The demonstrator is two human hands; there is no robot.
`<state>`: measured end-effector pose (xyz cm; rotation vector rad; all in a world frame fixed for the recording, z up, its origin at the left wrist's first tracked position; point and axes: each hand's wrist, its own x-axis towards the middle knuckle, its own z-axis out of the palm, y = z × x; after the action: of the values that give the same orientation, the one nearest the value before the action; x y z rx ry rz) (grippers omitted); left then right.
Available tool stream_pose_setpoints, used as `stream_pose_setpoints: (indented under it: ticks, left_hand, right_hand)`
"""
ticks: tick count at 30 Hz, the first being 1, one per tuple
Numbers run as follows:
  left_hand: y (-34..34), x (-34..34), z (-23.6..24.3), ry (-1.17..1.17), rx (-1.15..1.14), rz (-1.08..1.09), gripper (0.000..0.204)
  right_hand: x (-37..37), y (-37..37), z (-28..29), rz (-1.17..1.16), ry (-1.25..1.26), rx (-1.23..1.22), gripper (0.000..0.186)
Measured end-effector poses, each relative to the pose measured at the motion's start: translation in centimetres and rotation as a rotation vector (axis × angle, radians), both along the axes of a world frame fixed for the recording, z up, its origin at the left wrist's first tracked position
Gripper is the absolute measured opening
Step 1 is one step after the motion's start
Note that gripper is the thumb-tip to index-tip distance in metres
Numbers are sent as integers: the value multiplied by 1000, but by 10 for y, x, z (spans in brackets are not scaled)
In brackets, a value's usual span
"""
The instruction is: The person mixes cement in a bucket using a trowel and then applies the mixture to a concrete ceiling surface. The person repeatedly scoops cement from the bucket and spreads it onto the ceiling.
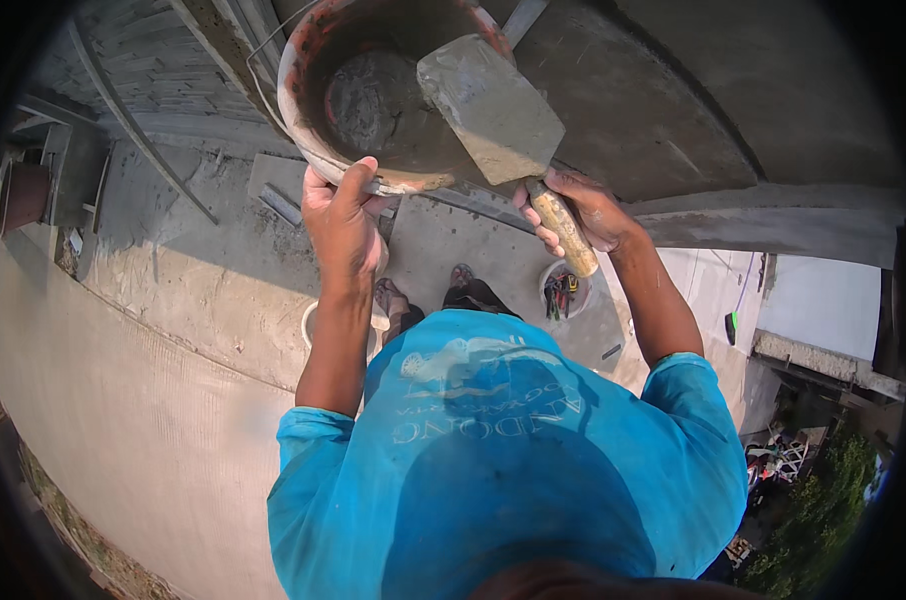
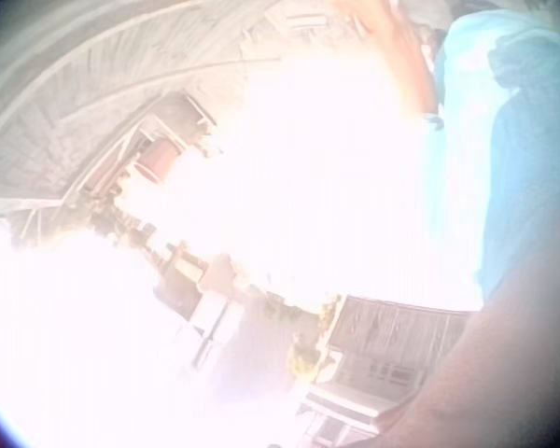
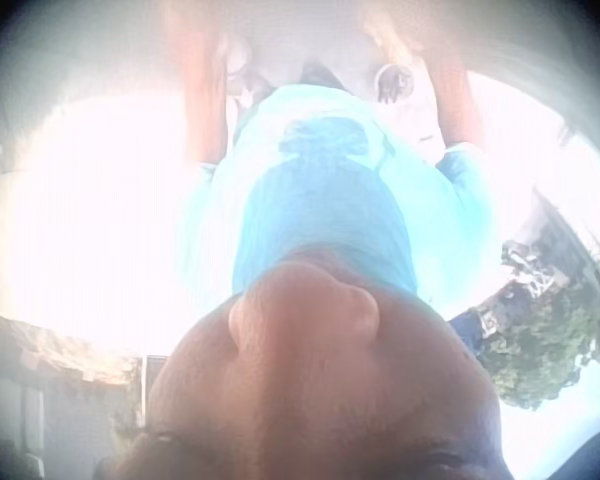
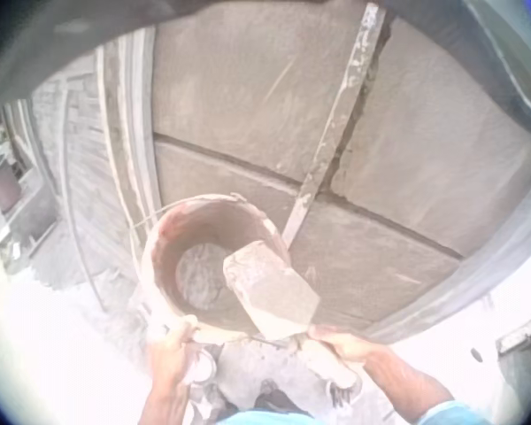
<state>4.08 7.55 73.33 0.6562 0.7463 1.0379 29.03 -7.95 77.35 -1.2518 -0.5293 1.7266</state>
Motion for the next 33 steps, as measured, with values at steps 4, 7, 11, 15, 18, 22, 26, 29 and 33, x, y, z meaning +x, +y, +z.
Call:
stream_pose_setpoints:
  ticks: [4,7,11,15,18,22,26,29,33]
  left_hand:
    - [3,5,-9,-59,-48,137,42]
    - [8,7,-16,-122,-60,207,45]
    - [14,0,-26,-138,-50,232,45]
    - [9,9,-19,-21,11,231,42]
    - [-3,24,-11,26,28,245,39]
    - [-6,31,-8,-22,13,278,38]
    - [11,10,-30,33,31,340,33]
    - [9,7,-46,75,151,330,29]
    - [-18,21,-52,199,414,339,29]
  right_hand:
    - [-26,0,-82,6,236,-41,42]
    - [-23,-35,-94,48,312,-132,40]
    - [-5,-85,-84,5,32,-248,39]
    - [-9,-69,-50,-227,-730,129,38]
    - [-38,-10,-27,-174,-1417,152,48]
    - [-44,-13,-53,-41,-1629,203,41]
    - [-5,-70,-44,156,-1573,162,36]
    - [8,-58,-1,109,-1350,151,35]
    - [12,-17,43,177,-1521,194,34]
